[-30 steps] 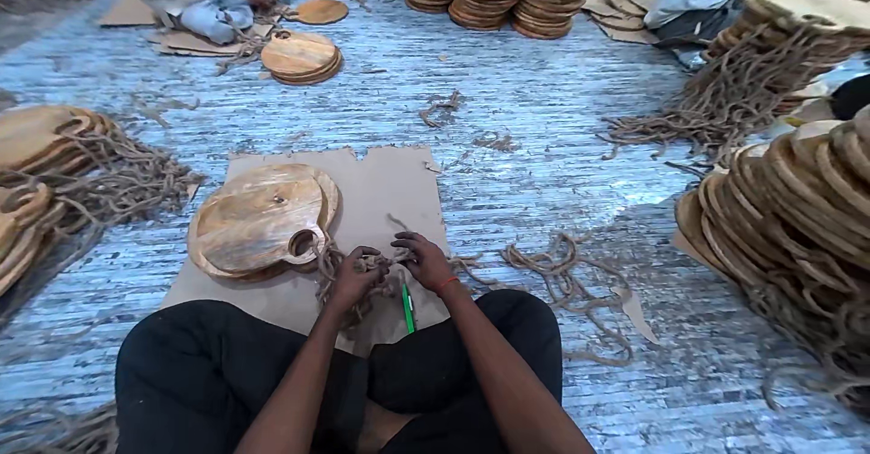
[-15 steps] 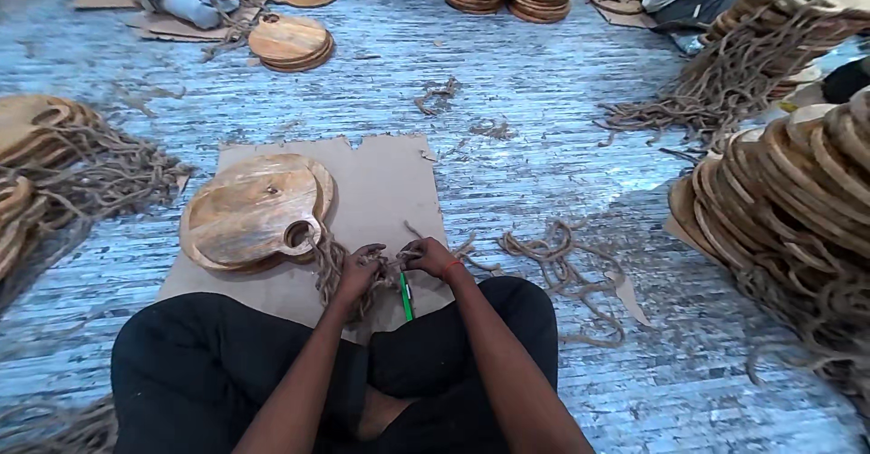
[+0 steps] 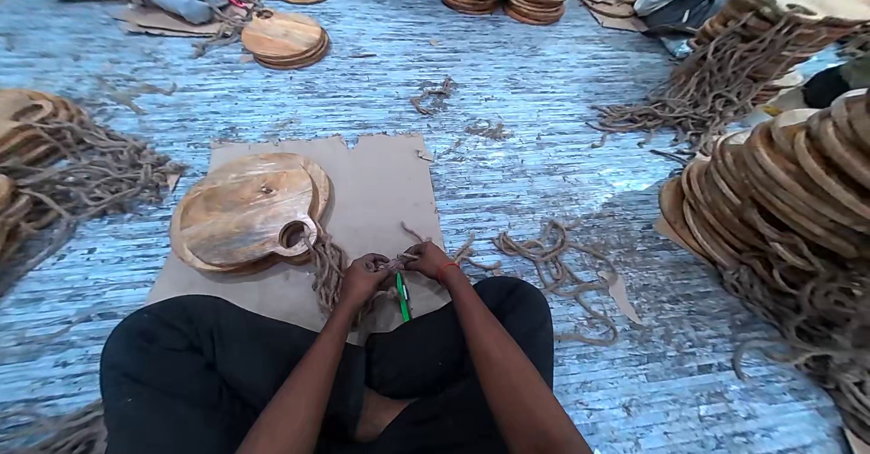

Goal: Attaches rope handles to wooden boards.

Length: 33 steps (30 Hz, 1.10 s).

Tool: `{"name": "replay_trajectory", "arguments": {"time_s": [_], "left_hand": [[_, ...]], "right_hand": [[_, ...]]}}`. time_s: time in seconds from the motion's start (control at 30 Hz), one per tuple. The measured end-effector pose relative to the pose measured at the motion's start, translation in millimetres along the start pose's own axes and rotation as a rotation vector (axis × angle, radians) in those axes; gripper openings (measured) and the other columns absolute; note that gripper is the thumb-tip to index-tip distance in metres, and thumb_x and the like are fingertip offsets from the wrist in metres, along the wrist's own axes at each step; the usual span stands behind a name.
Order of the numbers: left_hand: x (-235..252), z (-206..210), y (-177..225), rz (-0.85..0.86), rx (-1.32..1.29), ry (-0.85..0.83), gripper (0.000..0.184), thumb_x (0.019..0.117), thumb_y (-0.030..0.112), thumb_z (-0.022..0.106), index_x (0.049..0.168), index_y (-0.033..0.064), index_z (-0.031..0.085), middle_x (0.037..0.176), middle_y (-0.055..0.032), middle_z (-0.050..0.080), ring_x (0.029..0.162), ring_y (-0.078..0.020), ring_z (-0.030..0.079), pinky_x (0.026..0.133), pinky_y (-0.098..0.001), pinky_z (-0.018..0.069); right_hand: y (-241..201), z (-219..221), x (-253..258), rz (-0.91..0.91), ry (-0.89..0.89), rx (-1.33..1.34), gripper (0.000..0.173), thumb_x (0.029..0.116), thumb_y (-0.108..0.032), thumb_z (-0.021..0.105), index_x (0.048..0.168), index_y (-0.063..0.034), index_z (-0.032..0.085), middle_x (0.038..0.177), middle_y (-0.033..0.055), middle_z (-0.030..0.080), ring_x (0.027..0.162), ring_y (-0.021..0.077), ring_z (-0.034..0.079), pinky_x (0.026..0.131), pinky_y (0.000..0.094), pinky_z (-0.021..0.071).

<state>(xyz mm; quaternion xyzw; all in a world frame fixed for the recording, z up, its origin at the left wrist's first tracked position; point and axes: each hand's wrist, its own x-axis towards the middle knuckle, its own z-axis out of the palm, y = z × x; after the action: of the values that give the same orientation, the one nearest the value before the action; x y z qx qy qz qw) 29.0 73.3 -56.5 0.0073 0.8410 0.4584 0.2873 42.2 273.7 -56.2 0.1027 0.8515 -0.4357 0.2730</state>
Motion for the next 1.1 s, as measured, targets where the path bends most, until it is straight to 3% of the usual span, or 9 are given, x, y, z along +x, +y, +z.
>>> {"name": "replay_trajectory", "arguments": {"time_s": [0.13,0.27,0.37,0.57,0.8,0.97,1.1], "left_hand": [[-1.8,9.1,2.6,0.028,0.130,0.011,0.023,0.0997,0.020,0.068,0.116,0.0049,0.072,0.095,-0.0143,0.070,0.084,-0.0259,0.066,0.083,-0.0474,0.0543],[1.6,12.3,-2.7,0.097,0.169,0.006,0.026,0.0944,0.017,0.074,0.115,0.0027,0.071,0.110,-0.0192,0.066,0.096,-0.0307,0.065,0.089,-0.0487,0.0536],[5.9,9.4,-3.1,0.076,0.167,-0.016,0.028,0.0922,0.016,0.075,0.117,0.0032,0.071,0.113,-0.0186,0.066,0.101,-0.0293,0.065,0.093,-0.0464,0.0533],[8.1,10.6,-2.3,0.120,0.191,-0.029,0.024,0.0965,0.016,0.071,0.115,0.0016,0.072,0.117,-0.0198,0.066,0.107,-0.0306,0.064,0.097,-0.0466,0.0515],[9.0,10.5,-0.4,0.152,0.227,-0.027,0.023,0.0977,0.014,0.069,0.115,-0.0002,0.072,0.118,-0.0210,0.065,0.107,-0.0306,0.064,0.097,-0.0446,0.0517],[7.8,10.2,0.6,0.123,0.225,0.021,0.028,0.0916,0.015,0.077,0.116,0.0028,0.072,0.113,-0.0191,0.067,0.103,-0.0298,0.065,0.094,-0.0459,0.0523],[8.6,10.8,0.2,0.110,0.175,0.022,0.024,0.0949,0.016,0.075,0.114,0.0028,0.073,0.114,-0.0179,0.067,0.101,-0.0291,0.064,0.093,-0.0461,0.0522]], "right_hand": [[-1.7,0.8,-0.1,0.057,0.014,-0.064,0.028,0.0953,-0.027,0.076,0.112,-0.0048,0.075,0.109,0.0196,0.072,0.104,0.0338,0.068,0.094,0.0559,0.0508],[-2.2,3.5,3.0,0.141,0.013,-0.079,0.035,0.0967,-0.030,0.073,0.121,-0.0050,0.073,0.118,0.0214,0.071,0.113,0.0363,0.066,0.099,0.0580,0.0498],[-3.0,4.3,5.2,0.157,0.012,-0.073,0.034,0.0966,-0.032,0.073,0.120,-0.0066,0.074,0.117,0.0196,0.071,0.112,0.0348,0.067,0.098,0.0578,0.0505],[3.3,7.0,6.5,0.072,0.028,-0.001,0.027,0.0954,-0.022,0.074,0.116,-0.0053,0.075,0.115,0.0208,0.072,0.110,0.0359,0.067,0.098,0.0584,0.0504],[0.1,4.2,5.0,0.136,0.010,0.005,0.033,0.0950,-0.025,0.076,0.120,-0.0038,0.074,0.117,0.0213,0.071,0.112,0.0360,0.067,0.098,0.0569,0.0502],[-2.4,6.3,4.9,0.195,0.006,-0.020,0.034,0.0948,-0.025,0.075,0.122,-0.0047,0.073,0.120,0.0213,0.071,0.115,0.0366,0.066,0.099,0.0580,0.0499],[-5.6,6.0,4.6,0.233,0.013,-0.005,0.038,0.0950,-0.026,0.074,0.127,-0.0062,0.071,0.124,0.0210,0.070,0.119,0.0361,0.065,0.101,0.0581,0.0493]]}}
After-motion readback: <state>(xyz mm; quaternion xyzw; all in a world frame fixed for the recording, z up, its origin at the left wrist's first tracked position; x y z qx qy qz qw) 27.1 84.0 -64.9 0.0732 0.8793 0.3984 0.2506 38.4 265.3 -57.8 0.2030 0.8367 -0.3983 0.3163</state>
